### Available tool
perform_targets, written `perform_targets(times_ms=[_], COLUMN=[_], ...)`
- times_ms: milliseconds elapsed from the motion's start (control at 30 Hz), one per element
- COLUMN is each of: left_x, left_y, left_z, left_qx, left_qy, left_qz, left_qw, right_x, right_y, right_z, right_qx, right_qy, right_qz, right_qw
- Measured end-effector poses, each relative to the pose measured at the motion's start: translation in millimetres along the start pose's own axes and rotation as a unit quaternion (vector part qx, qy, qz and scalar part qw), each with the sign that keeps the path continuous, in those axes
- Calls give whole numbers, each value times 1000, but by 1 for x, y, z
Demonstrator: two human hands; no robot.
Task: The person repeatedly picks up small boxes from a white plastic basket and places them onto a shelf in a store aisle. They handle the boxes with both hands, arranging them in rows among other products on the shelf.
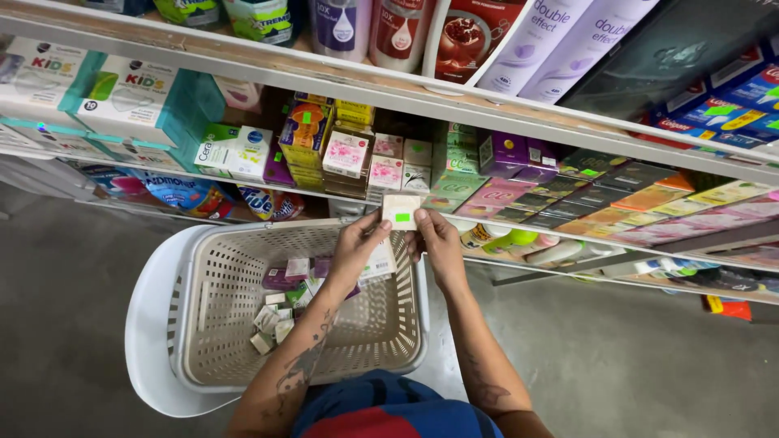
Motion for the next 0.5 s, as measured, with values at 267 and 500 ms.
perform_targets(times_ms=[267, 500], left_x=[3, -10], left_y=[1, 7], left_z=[1, 18], left_qx=[14, 322], left_qy=[-22, 91], left_qz=[-11, -29], left_qw=[1000, 942], right_x=[1, -2], right_y=[2, 9], right_z=[0, 20], right_qx=[15, 53], right_qy=[9, 34], right_qz=[-42, -69], right_qw=[999, 996])
Point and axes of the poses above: each hand's wrist, its own x-axis towards the middle knuckle, its own z-axis out of the palm, y = z × x, the point moved 2 cm from there along x, towards the middle knuckle, and after that the axes turned 9 degrees about -y, right-handed, at the moved point
